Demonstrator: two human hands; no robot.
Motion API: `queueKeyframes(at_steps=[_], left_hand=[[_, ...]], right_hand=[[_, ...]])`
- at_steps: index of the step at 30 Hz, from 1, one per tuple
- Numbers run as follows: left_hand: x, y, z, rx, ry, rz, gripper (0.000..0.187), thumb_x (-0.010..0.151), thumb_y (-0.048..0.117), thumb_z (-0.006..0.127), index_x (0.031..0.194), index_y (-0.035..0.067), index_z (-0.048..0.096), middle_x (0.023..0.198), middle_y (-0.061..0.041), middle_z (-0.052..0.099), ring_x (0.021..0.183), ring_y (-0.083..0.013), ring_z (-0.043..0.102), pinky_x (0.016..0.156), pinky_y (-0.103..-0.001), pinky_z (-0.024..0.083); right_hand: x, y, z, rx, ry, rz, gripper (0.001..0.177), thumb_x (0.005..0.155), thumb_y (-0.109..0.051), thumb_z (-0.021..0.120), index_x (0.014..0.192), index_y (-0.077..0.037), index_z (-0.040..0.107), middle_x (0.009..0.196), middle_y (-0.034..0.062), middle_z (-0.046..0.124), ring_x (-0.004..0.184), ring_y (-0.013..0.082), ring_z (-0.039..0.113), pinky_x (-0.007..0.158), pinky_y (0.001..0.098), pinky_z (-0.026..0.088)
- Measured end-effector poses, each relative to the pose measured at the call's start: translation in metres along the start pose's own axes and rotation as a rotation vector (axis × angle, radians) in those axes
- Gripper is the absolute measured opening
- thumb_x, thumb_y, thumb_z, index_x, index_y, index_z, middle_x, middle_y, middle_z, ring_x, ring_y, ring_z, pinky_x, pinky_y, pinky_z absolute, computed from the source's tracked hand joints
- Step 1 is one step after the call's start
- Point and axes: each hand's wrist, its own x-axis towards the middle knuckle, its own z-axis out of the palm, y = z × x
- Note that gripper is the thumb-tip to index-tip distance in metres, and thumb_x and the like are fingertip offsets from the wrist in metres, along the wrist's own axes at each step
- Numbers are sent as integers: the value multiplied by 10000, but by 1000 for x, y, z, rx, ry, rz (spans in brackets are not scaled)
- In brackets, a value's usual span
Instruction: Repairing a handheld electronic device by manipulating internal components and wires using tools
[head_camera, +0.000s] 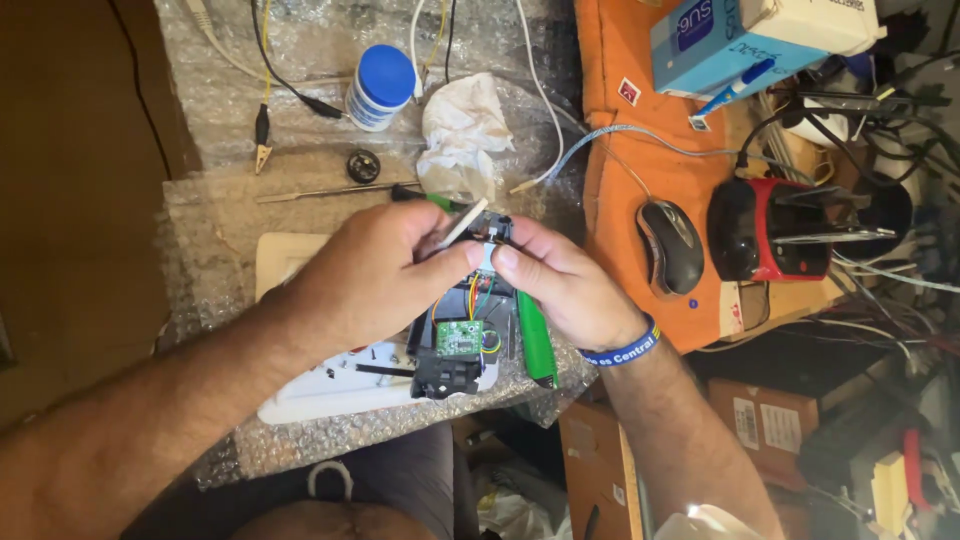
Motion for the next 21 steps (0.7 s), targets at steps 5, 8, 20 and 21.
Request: queueKeyframes(at_steps=[5, 8, 20, 21], left_hand=[[1, -3, -2, -37, -90, -52, 311, 916, 431, 670, 799, 144, 672, 649, 30, 602, 630, -125, 510, 587, -362, 402], [2, -6, -1, -87, -117, -88, 237, 879, 396, 697, 896, 161, 722, 743, 54, 703, 684, -91, 569, 643, -320, 461], [3, -21, 2, -3, -215, 55, 321, 918, 444, 684, 843, 155, 564, 703, 8, 628, 647, -185, 551, 633, -386, 425], [2, -21, 2, -7, -197, 114, 325, 930, 426, 679, 821, 148, 549, 688, -4, 609, 630, -196, 536, 619, -396, 408]], right_hand=[[-2, 0, 12, -11, 29, -39, 470, 1019, -316, 608, 1383, -22, 557, 1333, 98, 657, 1212, 160, 613, 1120, 343, 487], [-2, 4, 19, -15, 71, -34, 477, 1025, -317, 586, 1399, -26, 535, 1365, 105, 637, 1258, 171, 598, 1154, 335, 453], [-12, 21, 28, 17, 204, -116, 390, 988, -323, 679, 1234, -31, 597, 1128, 59, 688, 1013, 117, 638, 943, 288, 530], [-14, 21, 27, -4, 215, -110, 413, 981, -340, 680, 1236, -27, 595, 1121, 54, 681, 1011, 112, 629, 938, 278, 523]])
